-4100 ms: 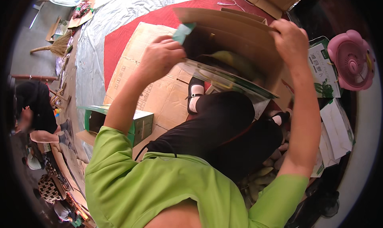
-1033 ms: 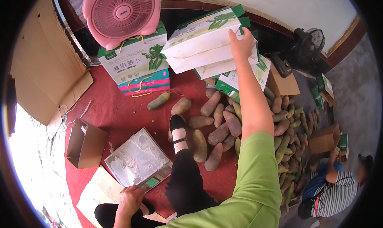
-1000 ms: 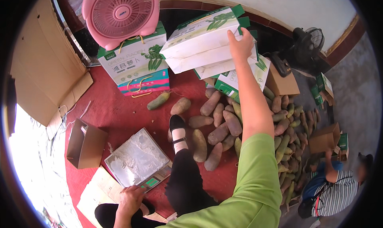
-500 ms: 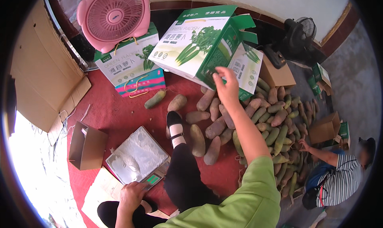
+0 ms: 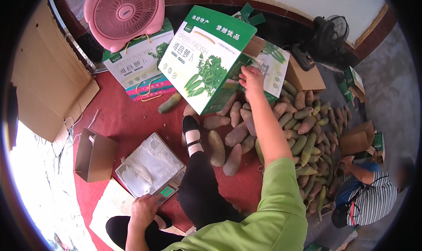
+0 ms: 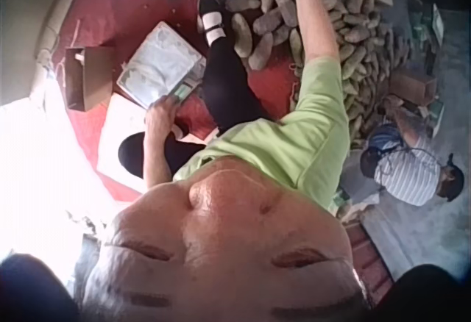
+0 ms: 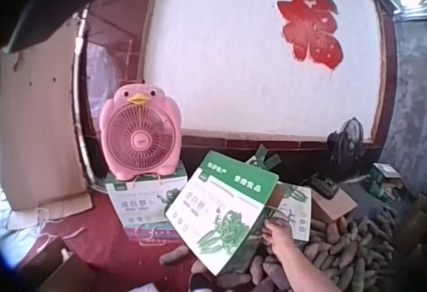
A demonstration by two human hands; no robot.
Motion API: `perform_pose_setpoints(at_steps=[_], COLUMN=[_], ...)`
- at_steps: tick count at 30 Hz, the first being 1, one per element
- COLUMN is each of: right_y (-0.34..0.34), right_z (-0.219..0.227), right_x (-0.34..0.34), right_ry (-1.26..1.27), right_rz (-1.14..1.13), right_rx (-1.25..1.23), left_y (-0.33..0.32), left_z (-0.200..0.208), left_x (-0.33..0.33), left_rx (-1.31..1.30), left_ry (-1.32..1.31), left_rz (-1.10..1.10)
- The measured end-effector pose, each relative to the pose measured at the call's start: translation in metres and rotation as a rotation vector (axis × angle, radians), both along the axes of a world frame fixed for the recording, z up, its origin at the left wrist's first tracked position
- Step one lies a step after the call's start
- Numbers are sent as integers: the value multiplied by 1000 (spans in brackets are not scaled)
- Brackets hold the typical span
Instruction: Sort and pack large green vegetables into cardboard boxes.
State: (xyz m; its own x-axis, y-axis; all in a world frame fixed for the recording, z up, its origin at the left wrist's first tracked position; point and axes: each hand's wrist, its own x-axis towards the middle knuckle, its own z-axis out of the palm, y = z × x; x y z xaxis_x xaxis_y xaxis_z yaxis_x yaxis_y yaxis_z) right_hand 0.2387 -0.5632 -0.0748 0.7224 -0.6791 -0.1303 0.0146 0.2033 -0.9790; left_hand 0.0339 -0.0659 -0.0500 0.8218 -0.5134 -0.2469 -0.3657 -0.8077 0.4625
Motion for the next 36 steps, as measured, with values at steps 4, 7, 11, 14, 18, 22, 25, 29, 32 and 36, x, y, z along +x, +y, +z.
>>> perform_pose_setpoints(at_steps=[4,7,11,14,18,22,25,29,32,36], right_y=[16,24,24,33,45,71,84,103,107,137], right_z=[-26,-31,-40,-38,-24,13,29,48,43,30], right_x=[-1,-9,-24,-35,-53,-74,-89,-106,-106,-96], right_ry=[-84,-110,-180,-310,-414,-412,-420,-443,-481,-477], right_rz=[-152,-188,-124,-38,-52,-51,-64,75,272,544], right_rx=[325,352,454,575,485,338,275,213,261,344], left_y=[-2,-2,2,5,11,19,26,37,44,50], left_z=[3,5,3,5,4,14,25,30,39,57], left_x=[0,0,-3,-7,-9,-9,-7,-4,-6,-10], left_rx=[6,11,-10,-28,10,-23,-116,-206,-289,-220], left_ry=[0,2,-23,-8,-33,-66,-86,-173,-429,-776], left_rz=[-8,3,-26,26,37,92,192,247,324,444])
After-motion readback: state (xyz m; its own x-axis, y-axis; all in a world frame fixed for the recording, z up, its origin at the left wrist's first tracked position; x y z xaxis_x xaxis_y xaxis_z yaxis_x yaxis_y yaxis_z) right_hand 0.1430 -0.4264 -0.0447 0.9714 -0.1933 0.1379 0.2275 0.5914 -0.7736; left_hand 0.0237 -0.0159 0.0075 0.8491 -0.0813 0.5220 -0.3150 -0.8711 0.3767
